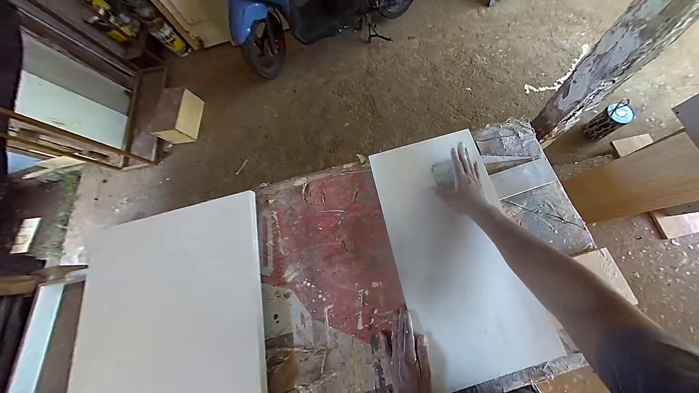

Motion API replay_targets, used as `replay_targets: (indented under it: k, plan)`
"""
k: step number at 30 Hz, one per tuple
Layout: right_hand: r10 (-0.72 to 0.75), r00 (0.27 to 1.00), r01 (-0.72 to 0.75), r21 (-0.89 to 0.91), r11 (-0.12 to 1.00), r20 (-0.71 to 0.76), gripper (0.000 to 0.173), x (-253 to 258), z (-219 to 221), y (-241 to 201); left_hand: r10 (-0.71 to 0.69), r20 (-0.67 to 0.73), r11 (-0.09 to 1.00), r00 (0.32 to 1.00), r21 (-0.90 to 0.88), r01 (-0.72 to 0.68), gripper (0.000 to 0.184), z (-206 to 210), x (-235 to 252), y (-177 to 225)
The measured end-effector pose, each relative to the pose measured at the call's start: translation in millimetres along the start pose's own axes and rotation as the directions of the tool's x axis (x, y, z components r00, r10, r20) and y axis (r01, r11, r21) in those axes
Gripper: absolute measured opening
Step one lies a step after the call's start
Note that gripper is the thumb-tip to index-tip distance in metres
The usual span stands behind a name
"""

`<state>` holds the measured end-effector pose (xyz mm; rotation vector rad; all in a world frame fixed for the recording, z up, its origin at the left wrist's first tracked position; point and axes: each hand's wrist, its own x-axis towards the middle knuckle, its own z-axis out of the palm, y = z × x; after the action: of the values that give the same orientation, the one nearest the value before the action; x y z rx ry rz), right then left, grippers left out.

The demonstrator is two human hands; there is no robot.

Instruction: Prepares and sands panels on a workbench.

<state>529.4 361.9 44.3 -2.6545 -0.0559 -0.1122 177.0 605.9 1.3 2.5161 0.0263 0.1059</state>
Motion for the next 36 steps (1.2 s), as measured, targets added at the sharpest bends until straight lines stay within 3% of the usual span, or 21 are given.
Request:
replay_targets:
  k: [5, 7, 9, 12, 14, 15, 17, 18, 19, 21, 23, 24, 27, 29, 31, 34, 36]
  plan:
    - [-0.023, 0.994, 0.038, -0.146, 0.989, 0.104, 0.085, -55.6, -2.6, 14.5, -0.011, -0.024, 0.999, 1.0, -0.037, 0.01, 0.063, 0.7, 1.7, 2.4]
    - [-0.062, 0.993, 0.069, -0.06, 0.996, 0.104, 0.071, -77.2, -10.3, 8.7, -0.008, -0.052, 0.998, 0.999, -0.07, 0.005, 0.066, -8.7, 3.2, 7.8]
    - [-0.063, 0.998, 0.063, 0.094, 0.994, -0.005, 0.05, -105.0, -29.9, -1.7, 0.018, -0.053, 0.985, 0.998, -0.169, -0.026, 0.071, -24.4, 12.6, 21.1]
    - [0.203, 0.968, -0.16, 0.267, 0.95, -0.145, 0.037, -153.7, -76.1, -24.1, 0.072, 0.007, 0.916, 0.997, -0.396, -0.064, 0.065, -46.7, 36.0, 62.1]
    - [0.42, 0.89, -0.28, 0.516, 0.81, -0.176, 0.034, -182.6, -96.5, -36.1, 0.114, 0.042, 0.853, 0.993, -0.516, -0.076, 0.061, -56.4, 53.5, 94.7]
    - [0.514, 0.85, -0.311, 0.676, 0.668, -0.116, 0.033, -196.7, -104.6, -42.3, 0.113, 0.068, 0.821, 0.991, -0.569, -0.054, 0.065, -61.3, 61.0, 111.3]
    - [0.628, 0.774, -0.316, 0.911, 0.265, 0.086, 0.028, -223.8, -122.7, -58.7, 0.042, 0.151, 0.735, 0.988, -0.675, 0.072, 0.081, -73.0, 70.9, 141.6]
    - [0.643, 0.748, -0.306, 0.945, 0.117, 0.162, 0.026, -237.4, -130.4, -65.4, -0.008, 0.206, 0.679, 0.978, -0.718, 0.157, 0.086, -80.0, 73.2, 154.1]
    - [0.64, 0.74, -0.301, 0.953, 0.039, 0.207, 0.025, -249.6, -137.9, -70.5, -0.039, 0.262, 0.619, 0.964, -0.751, 0.229, 0.086, -86.9, 74.7, 164.3]
    - [0.604, 0.76, -0.301, 0.954, -0.001, 0.241, 0.024, -272.8, -151.2, -76.9, -0.067, 0.328, 0.508, 0.942, -0.801, 0.315, 0.07, -94.2, 72.5, 176.6]
    - [0.536, 0.804, -0.289, 0.957, -0.026, 0.257, 0.024, -294.9, -163.1, -81.5, -0.076, 0.352, 0.408, 0.933, -0.843, 0.351, 0.033, -96.6, 66.1, 181.2]
    - [0.496, 0.828, -0.272, 0.961, -0.054, 0.263, 0.024, -304.7, -169.1, -82.7, -0.068, 0.376, 0.369, 0.924, -0.851, 0.373, 0.023, -99.6, 62.3, 182.1]
    - [0.385, 0.871, -0.261, 0.952, -0.161, 0.304, 0.029, -328.4, -187.4, -81.6, -0.023, 0.432, 0.25, 0.902, -0.871, 0.424, 0.019, -108.3, 49.9, 183.8]
    - [0.318, 0.887, -0.295, 0.94, -0.17, 0.336, 0.037, -340.6, -199.9, -78.3, 0.051, 0.422, 0.254, 0.905, -0.882, 0.397, 0.032, -110.8, 42.6, 182.0]
    - [0.284, 0.907, -0.279, 0.949, -0.149, 0.311, 0.03, -350.1, -208.7, -77.0, 0.126, 0.377, 0.323, 0.918, -0.89, 0.322, 0.058, -112.9, 35.6, 180.9]
    - [0.275, 0.928, -0.243, 0.968, -0.071, 0.253, 0.021, -361.8, -214.7, -83.5, 0.223, 0.277, 0.566, 0.934, -0.817, 0.107, 0.06, -118.0, 25.4, 183.2]
    - [0.248, 0.942, -0.224, 0.974, -0.04, 0.226, 0.021, -369.6, -213.6, -87.9, 0.29, 0.249, 0.683, 0.924, -0.73, -0.017, 0.076, -121.9, 20.2, 187.2]
